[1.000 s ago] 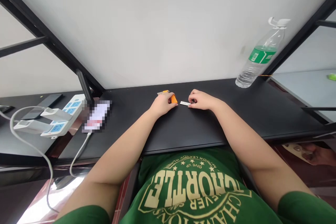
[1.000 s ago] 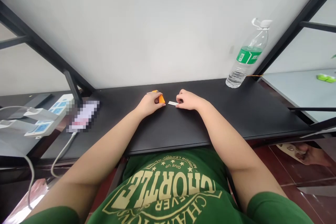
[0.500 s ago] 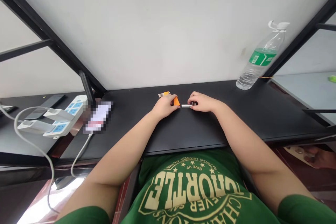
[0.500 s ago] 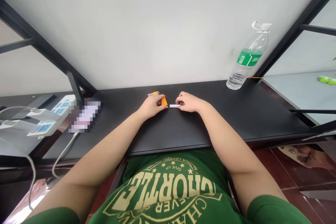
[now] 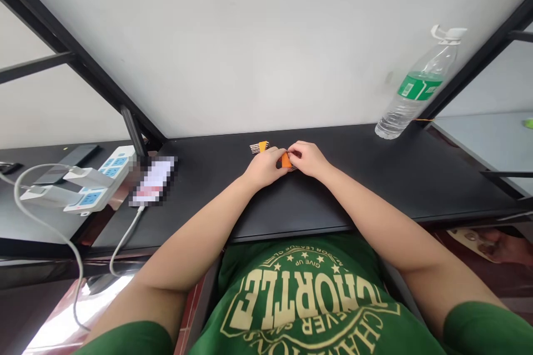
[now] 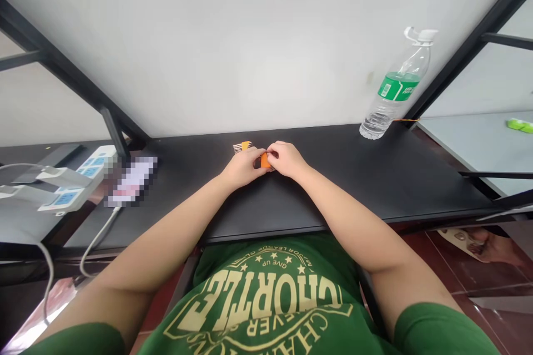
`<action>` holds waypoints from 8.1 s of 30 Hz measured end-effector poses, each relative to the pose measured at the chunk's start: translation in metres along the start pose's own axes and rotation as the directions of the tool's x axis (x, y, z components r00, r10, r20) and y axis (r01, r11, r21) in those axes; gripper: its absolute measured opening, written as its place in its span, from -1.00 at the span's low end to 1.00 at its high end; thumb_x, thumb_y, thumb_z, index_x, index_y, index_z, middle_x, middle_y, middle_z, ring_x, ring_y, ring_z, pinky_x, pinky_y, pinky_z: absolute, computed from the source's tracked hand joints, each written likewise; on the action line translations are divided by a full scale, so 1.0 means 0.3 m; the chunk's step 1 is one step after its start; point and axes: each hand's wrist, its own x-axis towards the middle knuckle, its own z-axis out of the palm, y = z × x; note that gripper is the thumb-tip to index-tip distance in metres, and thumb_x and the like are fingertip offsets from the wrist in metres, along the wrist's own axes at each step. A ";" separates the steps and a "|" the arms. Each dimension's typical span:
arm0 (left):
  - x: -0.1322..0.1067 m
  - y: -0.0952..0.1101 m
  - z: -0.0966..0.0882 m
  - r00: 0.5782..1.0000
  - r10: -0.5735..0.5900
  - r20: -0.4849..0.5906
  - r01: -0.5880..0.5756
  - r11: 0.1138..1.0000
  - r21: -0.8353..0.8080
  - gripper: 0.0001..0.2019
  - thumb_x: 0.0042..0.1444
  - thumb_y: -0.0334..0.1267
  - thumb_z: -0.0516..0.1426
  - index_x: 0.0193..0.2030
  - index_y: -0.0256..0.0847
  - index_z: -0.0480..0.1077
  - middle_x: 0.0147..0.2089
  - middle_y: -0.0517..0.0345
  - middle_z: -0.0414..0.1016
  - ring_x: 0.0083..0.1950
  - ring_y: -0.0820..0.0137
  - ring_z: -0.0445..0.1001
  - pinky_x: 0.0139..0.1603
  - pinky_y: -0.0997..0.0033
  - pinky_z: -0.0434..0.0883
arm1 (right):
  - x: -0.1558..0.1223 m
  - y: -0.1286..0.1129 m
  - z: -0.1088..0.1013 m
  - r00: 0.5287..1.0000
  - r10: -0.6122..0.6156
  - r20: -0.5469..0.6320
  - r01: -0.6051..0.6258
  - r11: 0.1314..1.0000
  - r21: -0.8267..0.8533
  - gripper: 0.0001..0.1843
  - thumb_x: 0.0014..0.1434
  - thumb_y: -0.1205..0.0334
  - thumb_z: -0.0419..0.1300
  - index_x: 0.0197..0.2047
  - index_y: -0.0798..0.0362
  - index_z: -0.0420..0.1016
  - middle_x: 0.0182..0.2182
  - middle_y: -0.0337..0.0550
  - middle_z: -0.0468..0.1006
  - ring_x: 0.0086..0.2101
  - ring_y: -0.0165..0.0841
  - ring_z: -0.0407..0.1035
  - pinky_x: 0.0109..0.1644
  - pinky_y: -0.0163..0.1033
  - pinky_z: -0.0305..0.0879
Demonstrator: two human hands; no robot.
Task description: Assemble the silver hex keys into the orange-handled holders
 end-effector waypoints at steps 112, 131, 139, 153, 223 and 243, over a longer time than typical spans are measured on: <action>0.009 -0.067 -0.057 0.989 -0.117 0.095 0.113 0.993 0.045 -0.62 0.21 -0.02 0.32 0.10 -0.12 0.53 -0.08 0.07 0.61 -0.08 0.20 0.55 -0.09 0.25 0.39 | 0.006 0.111 -0.136 0.924 0.041 0.379 0.013 0.990 -0.138 -0.79 0.18 0.34 0.20 -0.31 -0.06 0.68 0.08 -0.06 0.45 0.11 -0.09 0.38 0.23 0.06 0.36; 0.007 -0.086 -0.041 0.961 -0.236 0.141 0.265 0.934 -0.241 -0.54 0.05 0.11 0.39 0.00 -0.09 0.57 -0.21 0.19 0.59 -0.17 0.30 0.54 -0.07 0.27 0.48 | -0.043 0.033 -0.176 0.876 0.081 0.475 0.040 0.970 -0.239 -0.95 0.16 0.21 0.39 -0.26 -0.10 0.69 0.02 0.00 0.51 0.07 0.02 0.36 -0.01 0.02 0.40; 0.015 -0.082 -0.050 0.955 -0.234 0.180 0.285 0.891 -0.354 -0.55 0.06 0.14 0.36 -0.04 -0.10 0.58 -0.18 0.17 0.63 -0.13 0.29 0.56 -0.08 0.29 0.49 | -0.036 -0.024 -0.044 0.914 -0.059 0.400 0.172 0.952 -0.253 -0.79 0.32 0.07 0.38 -0.02 -0.07 0.64 0.03 0.01 0.47 0.05 -0.04 0.34 0.12 0.06 0.32; 0.007 -0.089 -0.045 0.974 -0.210 0.087 0.227 0.934 -0.277 -0.63 0.15 0.10 0.30 -0.04 -0.09 0.56 -0.27 0.19 0.54 -0.26 0.33 0.47 -0.19 0.29 0.41 | -0.024 0.027 -0.039 0.922 -0.017 0.388 0.108 0.971 -0.214 -0.68 0.25 -0.08 0.44 -0.30 -0.03 0.53 -0.02 -0.08 0.48 0.01 -0.11 0.32 0.08 -0.03 0.25; 0.003 -0.132 -0.061 0.986 -0.168 -0.010 0.164 0.972 -0.167 -0.56 0.12 -0.04 0.35 0.13 -0.06 0.54 0.00 0.12 0.67 -0.05 0.19 0.61 0.10 0.18 0.52 | -0.041 0.003 -0.157 0.904 0.063 0.423 0.055 0.964 -0.261 -0.86 0.29 0.10 0.30 -0.13 -0.06 0.60 0.08 -0.05 0.47 0.02 -0.10 0.35 0.07 -0.02 0.32; -0.006 -0.117 -0.059 0.991 -0.131 0.007 0.131 0.984 -0.122 -0.48 0.14 -0.06 0.33 0.24 -0.08 0.52 0.05 0.09 0.66 0.01 0.17 0.61 0.15 0.16 0.51 | -0.081 -0.062 -0.125 0.888 -0.086 0.451 0.332 0.799 -0.501 -0.78 0.29 0.41 0.17 -0.37 0.02 0.55 -0.21 -0.01 0.56 -0.19 -0.18 0.40 -0.10 -0.09 0.18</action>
